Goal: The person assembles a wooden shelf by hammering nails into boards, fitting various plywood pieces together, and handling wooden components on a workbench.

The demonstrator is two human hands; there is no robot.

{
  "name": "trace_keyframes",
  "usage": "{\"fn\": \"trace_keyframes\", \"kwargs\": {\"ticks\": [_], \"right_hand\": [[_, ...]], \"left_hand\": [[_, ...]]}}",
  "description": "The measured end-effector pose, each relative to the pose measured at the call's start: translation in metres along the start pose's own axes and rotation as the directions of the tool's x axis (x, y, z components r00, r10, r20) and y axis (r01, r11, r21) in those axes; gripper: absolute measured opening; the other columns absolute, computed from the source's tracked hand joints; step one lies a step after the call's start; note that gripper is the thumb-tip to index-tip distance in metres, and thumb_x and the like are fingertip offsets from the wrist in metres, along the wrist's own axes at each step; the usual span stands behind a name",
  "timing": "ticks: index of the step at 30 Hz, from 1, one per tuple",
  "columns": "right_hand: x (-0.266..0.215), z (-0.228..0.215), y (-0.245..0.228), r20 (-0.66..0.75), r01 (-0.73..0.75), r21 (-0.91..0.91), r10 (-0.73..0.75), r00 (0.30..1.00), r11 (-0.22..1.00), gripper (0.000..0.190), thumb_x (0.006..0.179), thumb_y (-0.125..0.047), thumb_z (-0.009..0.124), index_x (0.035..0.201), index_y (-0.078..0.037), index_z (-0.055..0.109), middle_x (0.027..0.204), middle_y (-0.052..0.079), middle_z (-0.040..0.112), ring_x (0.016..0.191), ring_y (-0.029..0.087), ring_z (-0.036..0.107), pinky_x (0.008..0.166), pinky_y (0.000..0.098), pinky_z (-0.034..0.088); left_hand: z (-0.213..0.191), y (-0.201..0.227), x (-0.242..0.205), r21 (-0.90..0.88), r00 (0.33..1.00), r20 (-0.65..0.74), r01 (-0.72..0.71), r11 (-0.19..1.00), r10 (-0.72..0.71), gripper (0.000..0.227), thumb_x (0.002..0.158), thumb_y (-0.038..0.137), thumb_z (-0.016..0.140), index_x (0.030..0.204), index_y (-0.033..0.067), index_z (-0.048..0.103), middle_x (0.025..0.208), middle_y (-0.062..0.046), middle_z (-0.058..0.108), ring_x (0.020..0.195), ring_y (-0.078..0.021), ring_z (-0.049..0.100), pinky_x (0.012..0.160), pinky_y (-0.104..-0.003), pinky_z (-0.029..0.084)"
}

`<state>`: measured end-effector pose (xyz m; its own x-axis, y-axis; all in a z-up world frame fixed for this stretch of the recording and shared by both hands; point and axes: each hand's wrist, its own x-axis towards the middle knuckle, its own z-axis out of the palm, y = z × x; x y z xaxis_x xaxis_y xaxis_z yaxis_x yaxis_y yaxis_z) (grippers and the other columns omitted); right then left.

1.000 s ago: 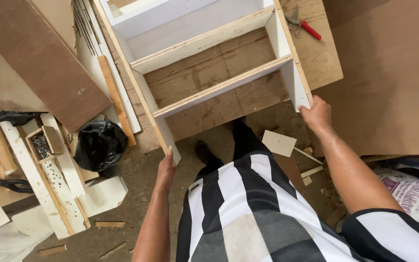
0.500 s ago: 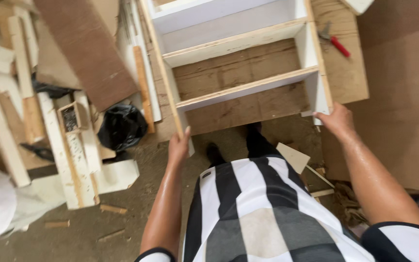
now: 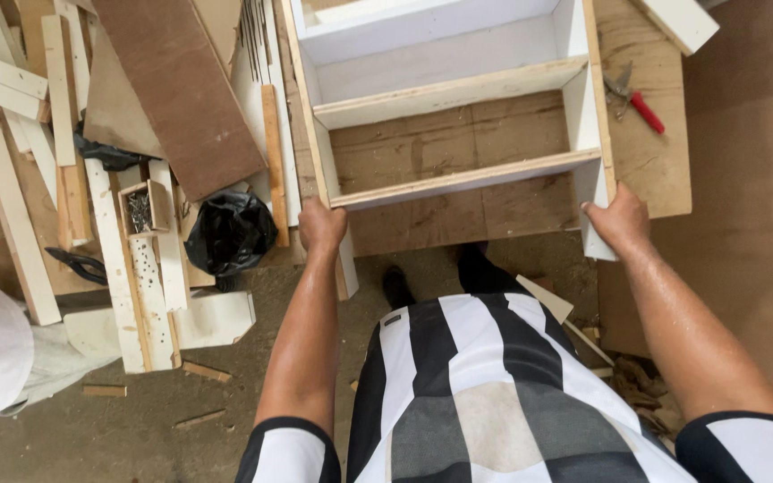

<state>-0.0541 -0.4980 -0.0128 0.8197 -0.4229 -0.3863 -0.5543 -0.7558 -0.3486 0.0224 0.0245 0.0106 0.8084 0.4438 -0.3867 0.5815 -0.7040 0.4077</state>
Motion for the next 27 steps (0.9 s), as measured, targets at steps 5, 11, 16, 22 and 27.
{"fn": "trace_keyframes", "kwargs": {"ticks": [5,11,16,22,27], "right_hand": [[0.006,-0.006,-0.003,0.021,-0.029,0.012,0.028,0.999,1.000,0.048,0.083,-0.029,0.081,0.122,-0.004,0.068,0.110,0.022,0.074,0.100,0.037,0.072,0.091,0.0472,0.056],[0.003,-0.005,-0.009,-0.047,-0.023,0.066,0.026,0.999,0.998,0.041,0.082,-0.024,0.077,0.120,-0.009,0.073,0.105,0.019,0.076,0.097,0.036,0.073,0.089,0.0471,0.057],[0.007,-0.010,-0.016,-0.038,-0.011,0.101,0.015,0.999,0.995,0.045,0.081,-0.024,0.076,0.123,-0.009,0.072,0.101,0.020,0.077,0.094,0.037,0.074,0.087,0.0466,0.057],[0.051,-0.040,-0.012,0.227,0.022,-0.087,-0.002,0.974,0.996,0.051,0.097,-0.061,0.063,0.118,-0.016,0.078,0.097,0.019,0.078,0.095,0.035,0.074,0.086,0.0468,0.056],[0.164,-0.078,-0.022,-0.047,0.188,0.072,-0.184,0.982,0.980,0.065,0.089,-0.066,0.063,0.123,-0.013,0.073,0.108,0.018,0.075,0.101,0.038,0.071,0.087,0.0484,0.055]], "left_hand": [[0.013,-0.019,0.000,-0.084,0.999,-0.003,-0.036,0.996,0.036,0.034,0.081,0.021,0.063,0.108,0.0060,0.076,0.097,-0.028,0.072,0.096,-0.0474,0.069,0.089,-0.054,0.054],[0.021,-0.026,0.000,-0.153,0.998,-0.041,-0.043,0.987,0.038,0.034,0.082,0.023,0.064,0.109,0.0073,0.077,0.093,-0.027,0.073,0.092,-0.0463,0.071,0.085,-0.054,0.055],[0.026,-0.036,-0.007,-0.166,0.996,-0.084,-0.031,0.986,0.017,0.035,0.082,0.028,0.070,0.106,0.0028,0.076,0.090,-0.027,0.073,0.088,-0.0447,0.072,0.082,-0.053,0.055],[0.041,-0.045,-0.005,-0.109,0.988,-0.156,-0.038,0.993,0.020,0.034,0.082,0.026,0.071,0.104,0.0014,0.077,0.089,-0.028,0.072,0.089,-0.0462,0.070,0.080,-0.054,0.054],[0.037,-0.039,-0.007,-0.062,0.993,-0.095,0.069,0.996,-0.075,0.033,0.085,0.027,0.069,0.107,0.0043,0.078,0.092,-0.025,0.074,0.089,-0.0441,0.072,0.081,-0.053,0.054]]}}
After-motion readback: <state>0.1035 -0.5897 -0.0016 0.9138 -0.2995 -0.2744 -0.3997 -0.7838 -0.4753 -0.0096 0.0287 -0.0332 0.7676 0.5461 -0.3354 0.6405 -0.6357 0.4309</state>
